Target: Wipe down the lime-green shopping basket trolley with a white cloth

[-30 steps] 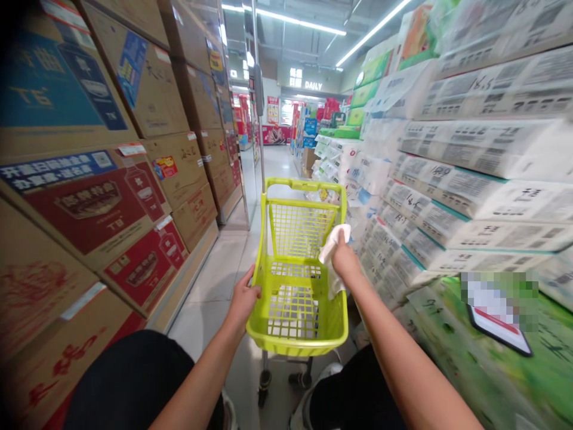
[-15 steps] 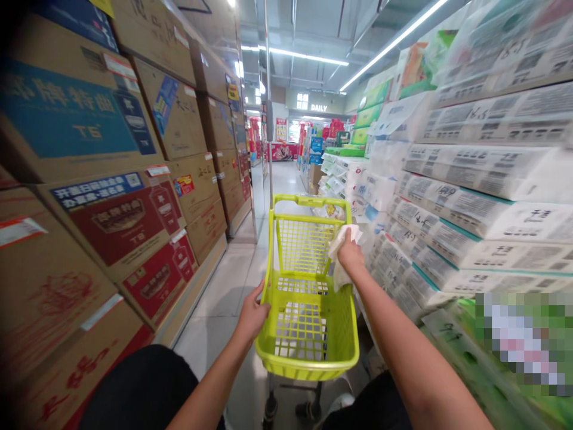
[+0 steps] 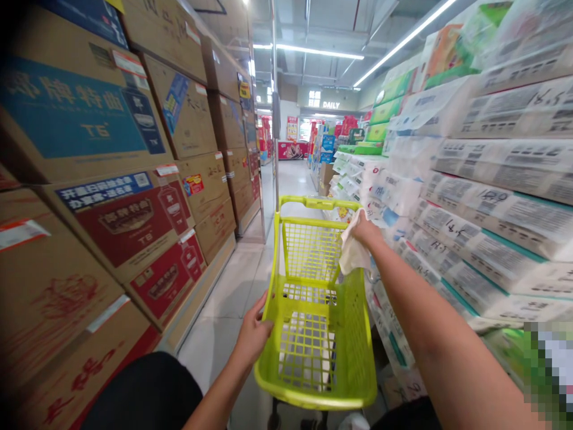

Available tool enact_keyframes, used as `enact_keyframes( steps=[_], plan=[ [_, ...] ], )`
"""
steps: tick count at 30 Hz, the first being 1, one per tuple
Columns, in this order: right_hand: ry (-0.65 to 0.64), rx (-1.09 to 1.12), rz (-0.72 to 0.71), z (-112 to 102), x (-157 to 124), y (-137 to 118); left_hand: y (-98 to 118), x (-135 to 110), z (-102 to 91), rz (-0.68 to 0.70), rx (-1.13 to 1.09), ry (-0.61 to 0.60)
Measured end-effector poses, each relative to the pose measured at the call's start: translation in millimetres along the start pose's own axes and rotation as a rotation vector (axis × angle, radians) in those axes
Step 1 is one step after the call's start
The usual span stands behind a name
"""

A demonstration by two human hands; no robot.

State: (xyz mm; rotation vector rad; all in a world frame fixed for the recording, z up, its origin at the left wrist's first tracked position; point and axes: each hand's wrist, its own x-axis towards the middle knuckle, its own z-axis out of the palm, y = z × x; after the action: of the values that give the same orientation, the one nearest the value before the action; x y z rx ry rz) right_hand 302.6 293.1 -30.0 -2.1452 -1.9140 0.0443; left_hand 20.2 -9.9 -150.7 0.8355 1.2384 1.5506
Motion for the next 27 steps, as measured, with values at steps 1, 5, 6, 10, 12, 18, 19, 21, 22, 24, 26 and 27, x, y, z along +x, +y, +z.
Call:
enact_keyframes(
  steps=[1, 5, 6, 10, 12, 18, 19, 21, 22, 24, 26, 27],
  plan=[
    [-0.021, 0.006, -0.001, 2, 4, -1, 1, 0, 0.0, -0.006, 0.004, 0.013],
    [0.007, 0.070, 0.017, 19, -7, -3, 6, -2, 0.0, -0.095, -0.006, 0.057],
    [0.026, 0.089, 0.015, 24, -17, -3, 8, -3, 0.5, -0.122, -0.010, 0.064],
    [0.005, 0.129, -0.003, 46, -70, 1, 12, -7, 4.9, -0.163, -0.035, 0.069],
    [-0.015, 0.163, -0.010, 55, -101, 6, 15, -9, 7.1, -0.163, -0.046, 0.071],
    [-0.034, 0.335, -0.049, 62, -192, 21, 22, -17, 4.8, -0.155, 0.036, 0.070],
    [-0.031, 0.355, -0.062, 62, -207, 23, 22, -18, 3.7, -0.144, 0.065, 0.075],
    [-0.019, 0.383, -0.092, 62, -235, 28, 19, -17, 1.8, -0.117, 0.113, 0.090],
    [-0.012, 0.389, -0.104, 63, -249, 30, 17, -17, 1.1, -0.106, 0.131, 0.097],
    [0.001, 0.382, -0.123, 66, -273, 34, 14, -16, -0.1, -0.083, 0.155, 0.097],
    [0.011, 0.348, -0.131, 67, -290, 36, 12, -14, -1.5, -0.078, 0.171, 0.071],
    [0.010, 0.322, -0.127, 67, -295, 36, 11, -14, -2.3, -0.080, 0.176, 0.054]
  ],
)
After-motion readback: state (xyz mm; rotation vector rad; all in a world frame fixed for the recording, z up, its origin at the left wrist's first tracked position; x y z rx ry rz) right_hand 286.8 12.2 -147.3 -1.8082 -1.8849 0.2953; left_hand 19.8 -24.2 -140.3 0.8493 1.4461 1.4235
